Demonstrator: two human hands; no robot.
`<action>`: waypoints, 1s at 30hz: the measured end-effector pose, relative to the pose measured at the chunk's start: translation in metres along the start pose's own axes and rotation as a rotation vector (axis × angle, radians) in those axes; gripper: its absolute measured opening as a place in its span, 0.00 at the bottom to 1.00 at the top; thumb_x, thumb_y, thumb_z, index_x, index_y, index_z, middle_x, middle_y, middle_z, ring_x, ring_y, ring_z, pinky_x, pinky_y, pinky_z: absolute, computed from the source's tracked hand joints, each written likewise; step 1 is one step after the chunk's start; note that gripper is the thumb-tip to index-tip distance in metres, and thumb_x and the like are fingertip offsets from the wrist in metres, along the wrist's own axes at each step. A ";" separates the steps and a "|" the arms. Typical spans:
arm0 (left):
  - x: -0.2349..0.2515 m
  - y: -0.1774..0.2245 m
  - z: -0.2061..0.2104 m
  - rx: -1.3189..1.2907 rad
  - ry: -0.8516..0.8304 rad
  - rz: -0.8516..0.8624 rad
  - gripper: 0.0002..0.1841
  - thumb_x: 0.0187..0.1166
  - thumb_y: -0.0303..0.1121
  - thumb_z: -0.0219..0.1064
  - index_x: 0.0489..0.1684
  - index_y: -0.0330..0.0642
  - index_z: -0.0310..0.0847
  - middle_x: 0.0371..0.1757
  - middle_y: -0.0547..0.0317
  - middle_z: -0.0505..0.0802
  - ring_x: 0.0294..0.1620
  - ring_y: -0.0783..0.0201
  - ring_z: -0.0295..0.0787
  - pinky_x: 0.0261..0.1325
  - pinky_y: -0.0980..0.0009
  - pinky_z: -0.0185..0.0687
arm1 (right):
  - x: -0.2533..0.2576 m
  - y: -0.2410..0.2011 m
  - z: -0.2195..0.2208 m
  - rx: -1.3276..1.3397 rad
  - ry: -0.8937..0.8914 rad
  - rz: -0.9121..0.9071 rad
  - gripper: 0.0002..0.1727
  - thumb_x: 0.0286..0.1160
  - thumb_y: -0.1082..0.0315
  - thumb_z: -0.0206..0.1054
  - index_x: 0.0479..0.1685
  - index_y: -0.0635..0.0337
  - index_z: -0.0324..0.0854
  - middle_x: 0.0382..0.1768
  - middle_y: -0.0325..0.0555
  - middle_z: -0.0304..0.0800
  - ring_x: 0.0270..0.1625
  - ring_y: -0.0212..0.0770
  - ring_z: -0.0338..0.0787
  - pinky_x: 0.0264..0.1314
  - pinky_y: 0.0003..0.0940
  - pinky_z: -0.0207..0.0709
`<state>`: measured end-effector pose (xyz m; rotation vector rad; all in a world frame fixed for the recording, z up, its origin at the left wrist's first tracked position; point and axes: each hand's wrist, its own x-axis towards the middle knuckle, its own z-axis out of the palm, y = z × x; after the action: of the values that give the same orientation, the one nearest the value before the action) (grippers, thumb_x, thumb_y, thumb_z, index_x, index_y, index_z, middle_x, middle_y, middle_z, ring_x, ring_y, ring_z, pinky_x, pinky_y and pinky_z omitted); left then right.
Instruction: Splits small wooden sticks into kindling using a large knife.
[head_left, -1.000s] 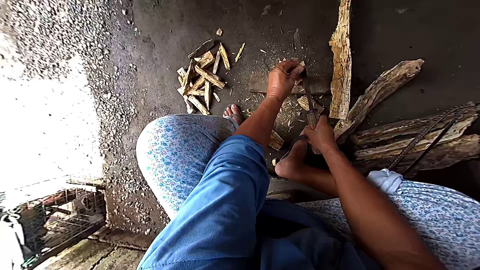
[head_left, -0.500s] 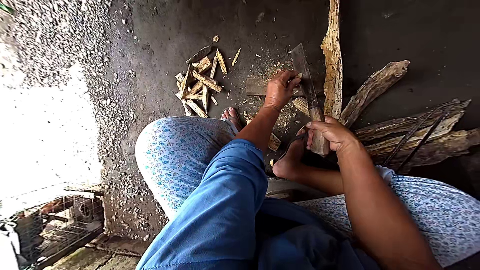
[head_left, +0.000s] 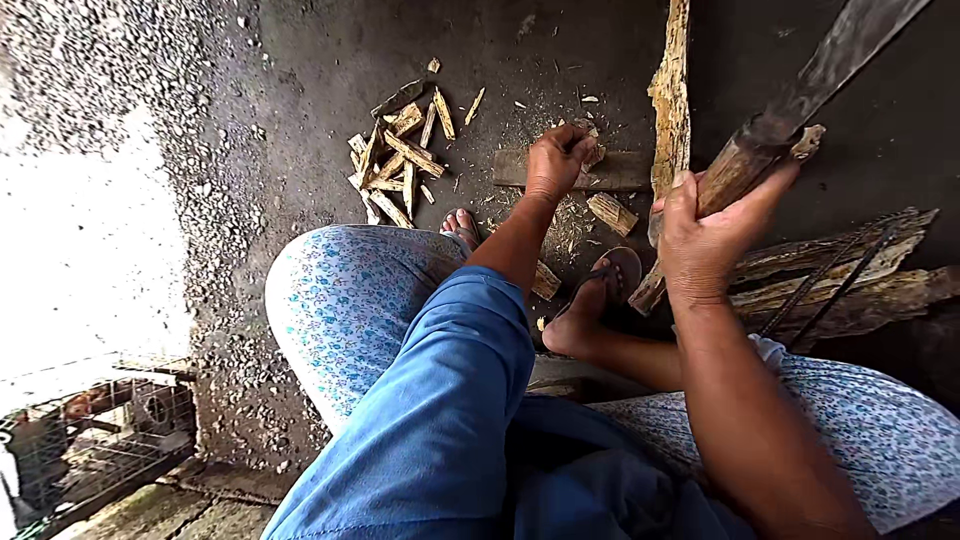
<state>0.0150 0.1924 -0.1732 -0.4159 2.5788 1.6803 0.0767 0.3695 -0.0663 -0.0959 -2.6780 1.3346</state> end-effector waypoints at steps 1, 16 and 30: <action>0.000 0.001 0.000 0.004 -0.002 0.000 0.12 0.83 0.33 0.70 0.51 0.32 0.90 0.50 0.46 0.95 0.53 0.59 0.94 0.66 0.61 0.85 | -0.010 0.013 0.008 -0.063 -0.046 0.044 0.35 0.80 0.62 0.70 0.76 0.77 0.60 0.45 0.61 0.88 0.40 0.50 0.94 0.48 0.48 0.90; -0.005 -0.028 -0.031 0.024 0.066 -0.233 0.16 0.91 0.34 0.59 0.66 0.32 0.82 0.58 0.42 0.94 0.60 0.52 0.92 0.71 0.54 0.82 | -0.036 0.111 0.042 -0.620 -0.809 0.603 0.34 0.83 0.57 0.69 0.81 0.66 0.62 0.58 0.72 0.87 0.65 0.69 0.87 0.67 0.67 0.76; -0.032 -0.078 -0.107 -1.245 1.005 -0.657 0.26 0.98 0.45 0.36 0.81 0.32 0.59 0.68 0.39 0.84 0.61 0.55 0.90 0.62 0.64 0.88 | 0.083 0.096 0.089 -0.779 -0.766 -0.130 0.17 0.85 0.70 0.57 0.61 0.73 0.85 0.75 0.79 0.71 0.79 0.80 0.68 0.72 0.76 0.67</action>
<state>0.0771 0.0727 -0.1930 -2.2100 0.8123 2.8460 -0.0200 0.3670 -0.1870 0.6091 -3.5814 0.2104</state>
